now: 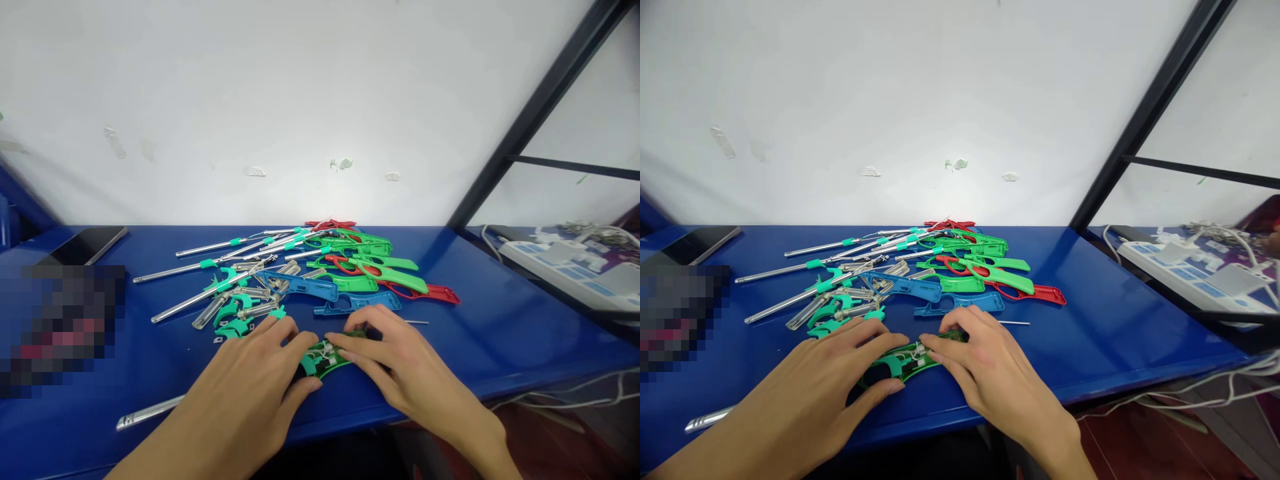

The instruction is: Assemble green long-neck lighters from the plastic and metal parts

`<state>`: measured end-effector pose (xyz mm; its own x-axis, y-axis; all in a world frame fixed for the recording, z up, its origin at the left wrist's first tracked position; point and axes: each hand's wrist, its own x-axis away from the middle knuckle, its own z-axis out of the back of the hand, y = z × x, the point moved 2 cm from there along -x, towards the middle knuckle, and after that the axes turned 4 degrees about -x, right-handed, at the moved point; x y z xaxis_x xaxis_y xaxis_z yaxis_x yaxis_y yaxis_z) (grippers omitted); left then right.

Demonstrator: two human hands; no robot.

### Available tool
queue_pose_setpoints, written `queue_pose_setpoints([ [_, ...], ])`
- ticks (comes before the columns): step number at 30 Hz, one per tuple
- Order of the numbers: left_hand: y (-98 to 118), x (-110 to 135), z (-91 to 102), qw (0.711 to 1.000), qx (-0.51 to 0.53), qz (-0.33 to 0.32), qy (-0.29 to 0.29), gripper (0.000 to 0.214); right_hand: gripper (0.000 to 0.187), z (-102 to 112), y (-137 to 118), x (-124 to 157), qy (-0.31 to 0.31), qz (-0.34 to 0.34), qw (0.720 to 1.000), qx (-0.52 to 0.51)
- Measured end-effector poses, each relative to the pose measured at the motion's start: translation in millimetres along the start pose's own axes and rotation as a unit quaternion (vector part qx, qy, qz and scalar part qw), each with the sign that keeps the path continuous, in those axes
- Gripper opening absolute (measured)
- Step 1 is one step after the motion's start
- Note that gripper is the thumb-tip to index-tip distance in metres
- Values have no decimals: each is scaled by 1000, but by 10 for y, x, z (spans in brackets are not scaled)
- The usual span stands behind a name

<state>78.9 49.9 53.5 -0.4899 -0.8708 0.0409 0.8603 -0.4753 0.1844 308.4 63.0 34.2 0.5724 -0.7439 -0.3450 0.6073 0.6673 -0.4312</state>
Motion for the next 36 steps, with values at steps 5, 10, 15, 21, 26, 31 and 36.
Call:
queue_pose_setpoints([
  [5, -20, -38, -27, 999, 32, -38, -2, 32, 33, -12, -15, 52, 0, -3, 1000, 24],
  [10, -51, -30, -38, 998, 45, -45, 8, 29, 35, -20, -8, 44, -9, 0, 1000, 26],
  [15, -49, -15, -50, 998, 38, -51, 13, 30, 34, -17, -11, 44, -7, 2, 1000, 27],
  [21, -39, -17, -52, 998, 20, -51, 7, 29, 35, -20, -18, 60, -7, 4, 1000, 30],
  [26, -22, -28, -45, 999, 11, -52, -7, 30, 35, -21, -16, 76, -6, 5, 999, 32],
  [31, 14, -18, -35, 999, -10, -48, -9, 33, 36, -32, -8, 68, -12, 0, 1000, 27],
  [36, 41, 6, -28, 997, -47, -65, -13, 35, 36, -33, -13, 51, -14, 0, 1000, 25],
])
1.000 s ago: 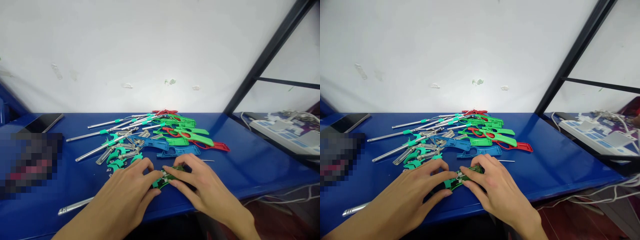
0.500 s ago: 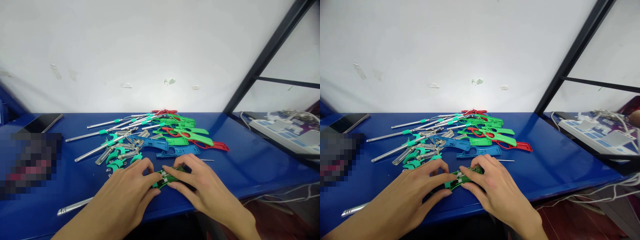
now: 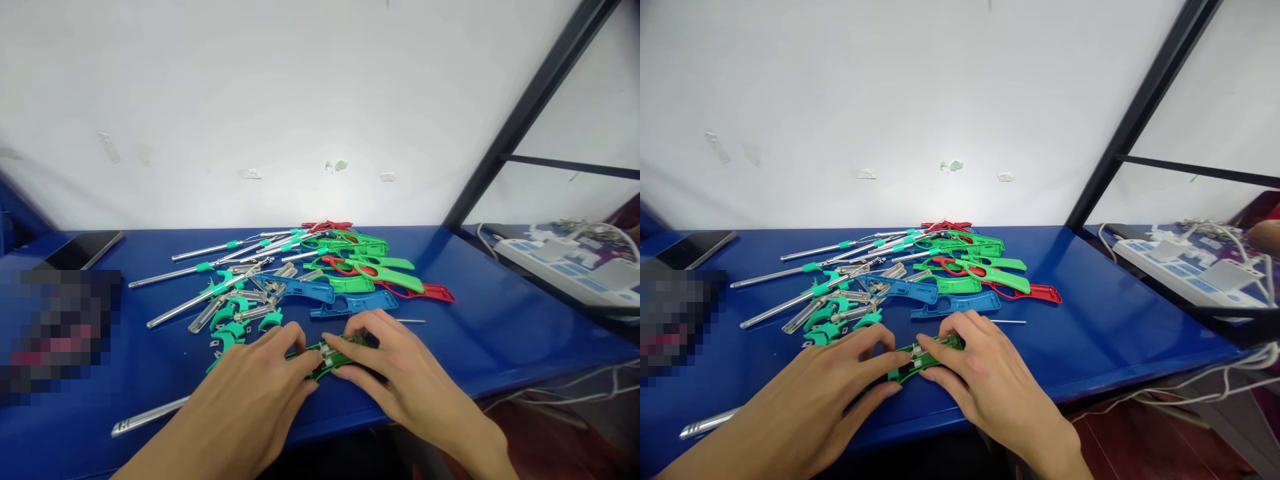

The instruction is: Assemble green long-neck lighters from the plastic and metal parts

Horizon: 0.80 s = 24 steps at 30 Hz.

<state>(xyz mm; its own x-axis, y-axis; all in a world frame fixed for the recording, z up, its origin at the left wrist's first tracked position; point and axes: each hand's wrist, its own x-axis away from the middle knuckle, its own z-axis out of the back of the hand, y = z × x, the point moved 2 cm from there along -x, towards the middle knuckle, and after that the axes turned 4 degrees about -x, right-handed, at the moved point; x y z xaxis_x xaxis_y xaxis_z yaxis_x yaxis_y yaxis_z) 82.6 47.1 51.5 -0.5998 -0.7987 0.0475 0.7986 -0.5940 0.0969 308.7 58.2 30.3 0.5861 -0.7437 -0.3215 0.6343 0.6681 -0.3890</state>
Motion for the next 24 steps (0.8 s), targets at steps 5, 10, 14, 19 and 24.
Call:
queue_pose_setpoints([
  [5, 18, 1, 12, 1000, -7, -1, 15, 35, 35, -8, 1, 7, -4, -3, 1000, 5],
  [10, -12, -13, 3, 998, -11, -24, 50, 32, 37, -34, -4, 39, 28, -1, 1000, 5],
  [14, -114, -10, -28, 997, 57, 0, 53, 29, 26, -38, -8, 50, 39, -12, 999, -7],
  [19, -242, 25, -28, 992, 68, 12, 103, 27, 21, -34, -8, 43, 38, -10, 999, -8],
  [24, -293, 39, 29, 990, 81, 0, 113, 18, 21, -27, -14, 38, 37, -9, 999, -18],
])
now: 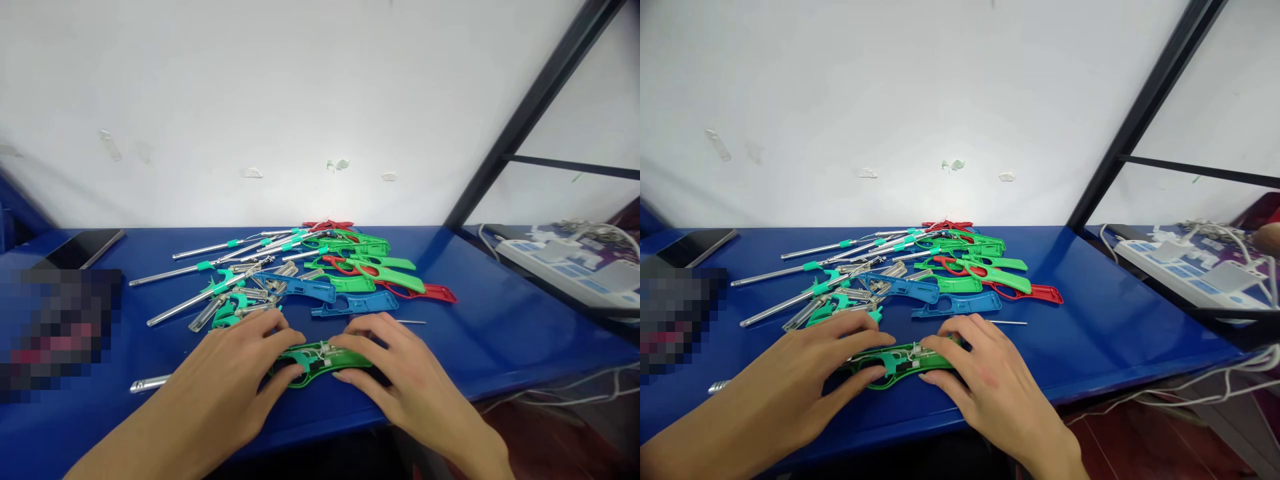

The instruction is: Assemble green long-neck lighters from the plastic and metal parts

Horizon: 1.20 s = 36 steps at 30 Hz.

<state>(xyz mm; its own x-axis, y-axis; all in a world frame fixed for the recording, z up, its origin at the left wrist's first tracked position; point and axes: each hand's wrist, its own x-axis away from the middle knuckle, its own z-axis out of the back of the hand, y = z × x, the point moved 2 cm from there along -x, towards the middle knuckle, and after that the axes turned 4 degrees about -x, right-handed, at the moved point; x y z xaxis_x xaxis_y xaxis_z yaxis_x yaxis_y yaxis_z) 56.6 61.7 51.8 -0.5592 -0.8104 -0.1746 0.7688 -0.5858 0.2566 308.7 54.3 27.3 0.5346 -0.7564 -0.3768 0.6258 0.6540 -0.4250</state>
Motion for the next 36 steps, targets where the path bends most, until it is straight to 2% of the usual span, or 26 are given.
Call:
queue_pose_setpoints([
  [7, -6, -16, -4, 1000, 8, -2, -16, 20, 22, 11, -5, 16, 11, 7, 1000, -15],
  [13, 42, -16, -15, 1000, 0, -16, -2, 19, 22, 9, 1, 23, 12, 6, 1000, -18],
  [18, 84, -12, -29, 997, -34, -58, 28, 22, 22, 25, -4, 22, 12, -1, 1000, -19],
  [21, 58, -4, -18, 997, -49, -56, 34, 21, 25, 29, -2, 24, 16, -6, 1000, -13],
  [25, -13, 22, 52, 995, -78, -36, 51, 25, 27, 30, 2, 38, 22, -15, 1000, -16],
  [29, -79, 43, 148, 989, -112, -43, 86, 33, 20, 30, -5, 36, 9, -16, 999, -28],
  [36, -187, 62, 273, 986, -136, -8, 96, 45, 20, 22, 19, 15, 11, -18, 999, -24],
])
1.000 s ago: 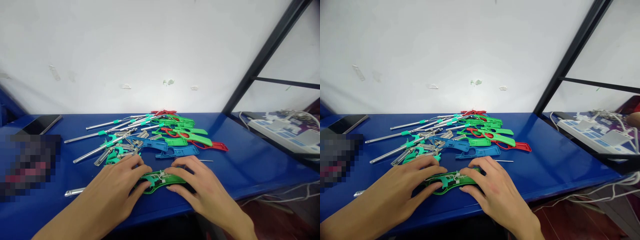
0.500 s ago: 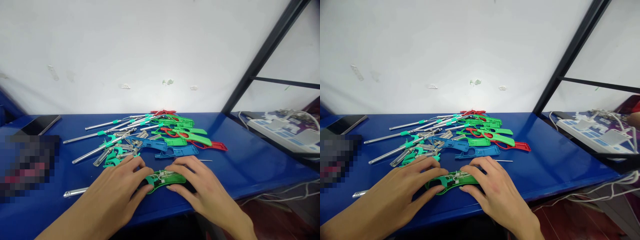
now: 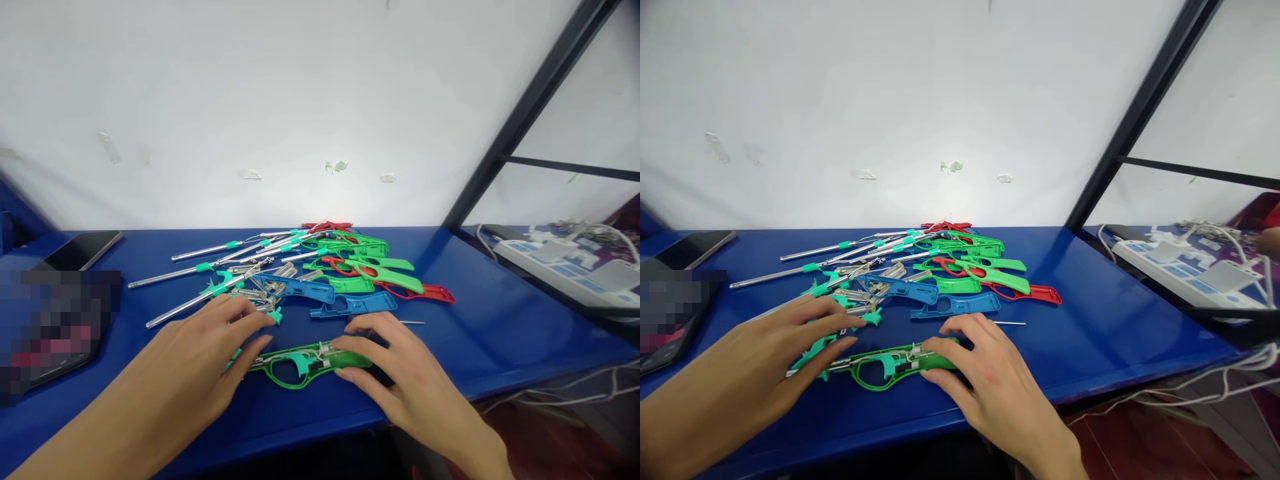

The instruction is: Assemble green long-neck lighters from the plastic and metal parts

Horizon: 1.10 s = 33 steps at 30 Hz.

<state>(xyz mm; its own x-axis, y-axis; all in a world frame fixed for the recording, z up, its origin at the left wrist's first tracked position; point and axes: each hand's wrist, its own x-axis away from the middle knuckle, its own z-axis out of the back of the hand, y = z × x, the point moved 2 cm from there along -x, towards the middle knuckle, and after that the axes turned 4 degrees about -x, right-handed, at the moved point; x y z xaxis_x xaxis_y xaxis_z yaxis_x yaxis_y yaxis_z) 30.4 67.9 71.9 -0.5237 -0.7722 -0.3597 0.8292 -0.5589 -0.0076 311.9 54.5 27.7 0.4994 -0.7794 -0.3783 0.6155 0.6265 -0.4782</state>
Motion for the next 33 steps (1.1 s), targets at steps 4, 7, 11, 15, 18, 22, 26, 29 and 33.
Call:
queue_pose_setpoints([
  [4, -91, 6, -12, 1000, -18, 23, 5, 46, 22, -12, 6, 10, 0, -3, 1000, 11],
  [7, -192, 5, -76, 998, -43, 48, -22, 45, 23, -3, -8, 27, 13, 3, 1000, 21],
  [11, -290, 2, -139, 996, -61, 55, -41, 43, 23, 64, 41, 6, 76, 14, 996, 41],
  [15, -332, 25, -138, 995, -65, 65, -27, 40, 28, 198, 252, -167, 84, 13, 990, 116],
  [18, -360, 41, -121, 996, -59, 65, -15, 40, 28, 330, 442, -373, 40, 15, 984, 175],
  [22, -384, 29, -74, 997, -45, 60, -15, 42, 27, 450, 577, -612, -27, 35, 978, 205],
  [26, -381, 33, -35, 997, -33, 59, -25, 42, 27, 454, 621, -747, -72, 48, 969, 233],
  [29, -397, 65, -42, 998, -21, 52, -35, 41, 32, 439, 661, -818, -84, 51, 964, 246],
  [33, -437, 103, -70, 998, -8, 46, -41, 39, 24, 433, 728, -920, -96, 61, 962, 249],
])
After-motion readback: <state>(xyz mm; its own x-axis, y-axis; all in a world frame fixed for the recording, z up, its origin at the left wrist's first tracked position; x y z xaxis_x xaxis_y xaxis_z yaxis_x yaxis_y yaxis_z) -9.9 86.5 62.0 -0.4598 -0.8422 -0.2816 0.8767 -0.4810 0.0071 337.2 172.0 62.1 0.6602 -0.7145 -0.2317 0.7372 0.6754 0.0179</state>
